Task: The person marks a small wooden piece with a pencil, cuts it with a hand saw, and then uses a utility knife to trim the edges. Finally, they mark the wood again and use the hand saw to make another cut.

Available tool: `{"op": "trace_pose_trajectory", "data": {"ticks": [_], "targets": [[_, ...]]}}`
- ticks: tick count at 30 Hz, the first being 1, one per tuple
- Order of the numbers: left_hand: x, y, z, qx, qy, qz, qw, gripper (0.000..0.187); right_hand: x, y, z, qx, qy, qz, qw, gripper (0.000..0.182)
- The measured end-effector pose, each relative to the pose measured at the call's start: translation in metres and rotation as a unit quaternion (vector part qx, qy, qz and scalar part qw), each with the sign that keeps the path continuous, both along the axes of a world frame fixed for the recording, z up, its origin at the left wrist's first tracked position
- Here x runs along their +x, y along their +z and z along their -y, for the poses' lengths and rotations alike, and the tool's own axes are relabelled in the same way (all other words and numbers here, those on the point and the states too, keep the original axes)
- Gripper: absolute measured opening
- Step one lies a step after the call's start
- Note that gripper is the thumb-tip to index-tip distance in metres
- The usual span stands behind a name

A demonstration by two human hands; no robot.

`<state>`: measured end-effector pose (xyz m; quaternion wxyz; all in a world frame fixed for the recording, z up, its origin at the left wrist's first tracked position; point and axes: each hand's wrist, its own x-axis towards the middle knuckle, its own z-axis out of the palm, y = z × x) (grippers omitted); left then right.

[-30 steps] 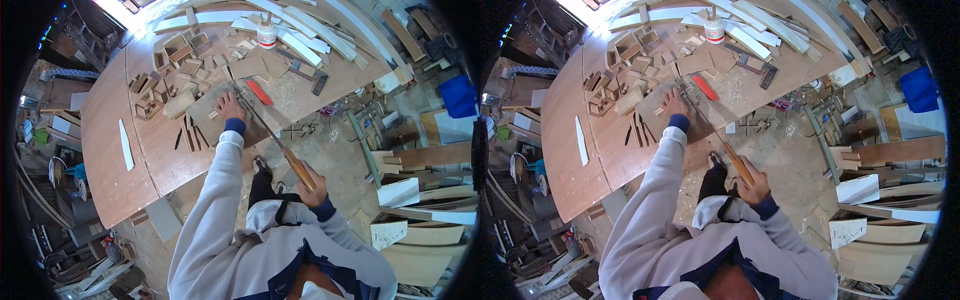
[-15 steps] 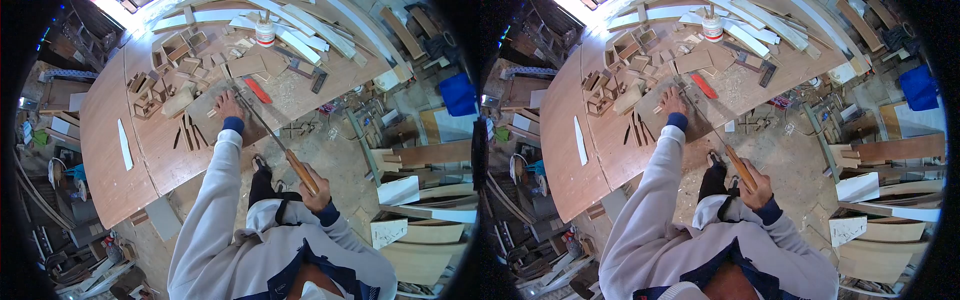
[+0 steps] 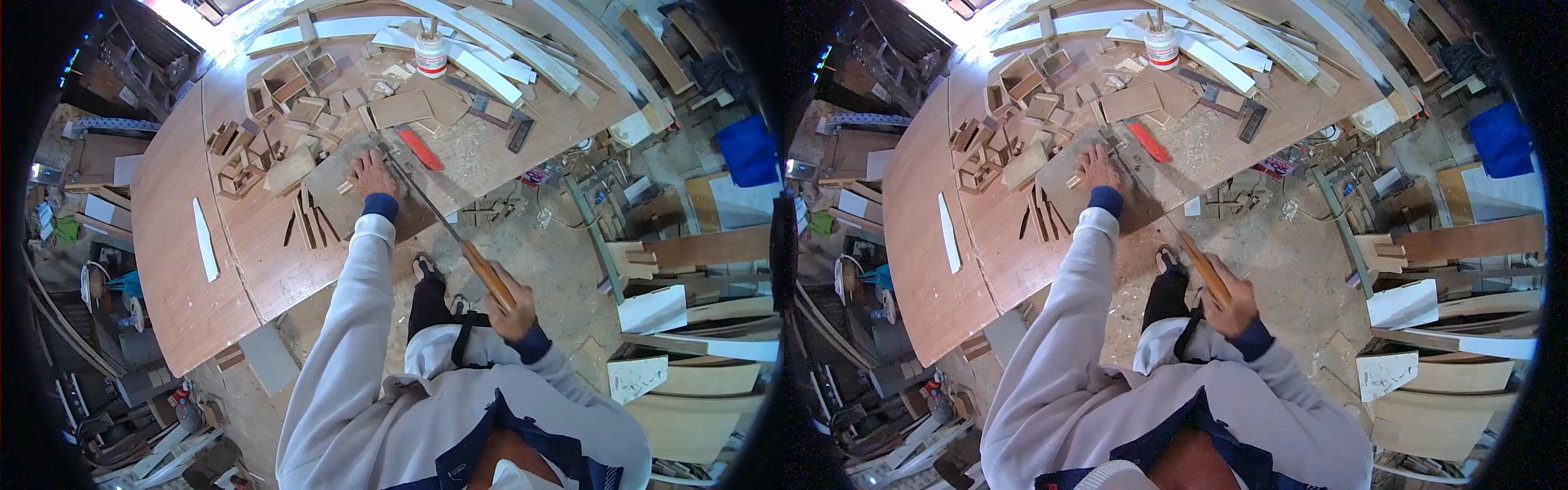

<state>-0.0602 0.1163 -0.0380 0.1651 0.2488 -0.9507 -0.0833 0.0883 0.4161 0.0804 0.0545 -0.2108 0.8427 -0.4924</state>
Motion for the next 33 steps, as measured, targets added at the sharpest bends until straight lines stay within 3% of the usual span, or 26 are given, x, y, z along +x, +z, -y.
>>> {"op": "trace_pose_trajectory", "data": {"ticks": [5,12,18,21,27,33], "targets": [[0.002,0.008,-0.002,0.021,-0.003,0.021,1.000,0.042,-0.038,-0.024,0.042,-0.027,-0.011,0.015,0.999,0.054],[0.003,-0.002,0.001,0.010,-0.001,0.012,1.000,0.043,0.007,0.004,-0.009,-0.043,-0.012,-0.017,0.999,0.049],[0.005,0.010,0.000,0.027,-0.007,0.025,0.999,0.046,-0.045,-0.017,0.052,-0.030,-0.007,-0.004,1.000,0.049],[0.009,-0.012,-0.003,0.023,-0.006,0.018,1.000,0.048,-0.032,-0.025,0.033,-0.049,-0.008,0.012,0.999,0.051],[-0.001,-0.003,0.002,0.007,-0.003,0.015,1.000,0.042,0.001,0.014,-0.006,-0.021,-0.009,0.021,1.000,0.049],[-0.003,0.004,0.004,0.018,-0.004,0.013,1.000,0.040,-0.044,-0.023,0.045,-0.042,-0.008,-0.011,0.999,0.052]]}}
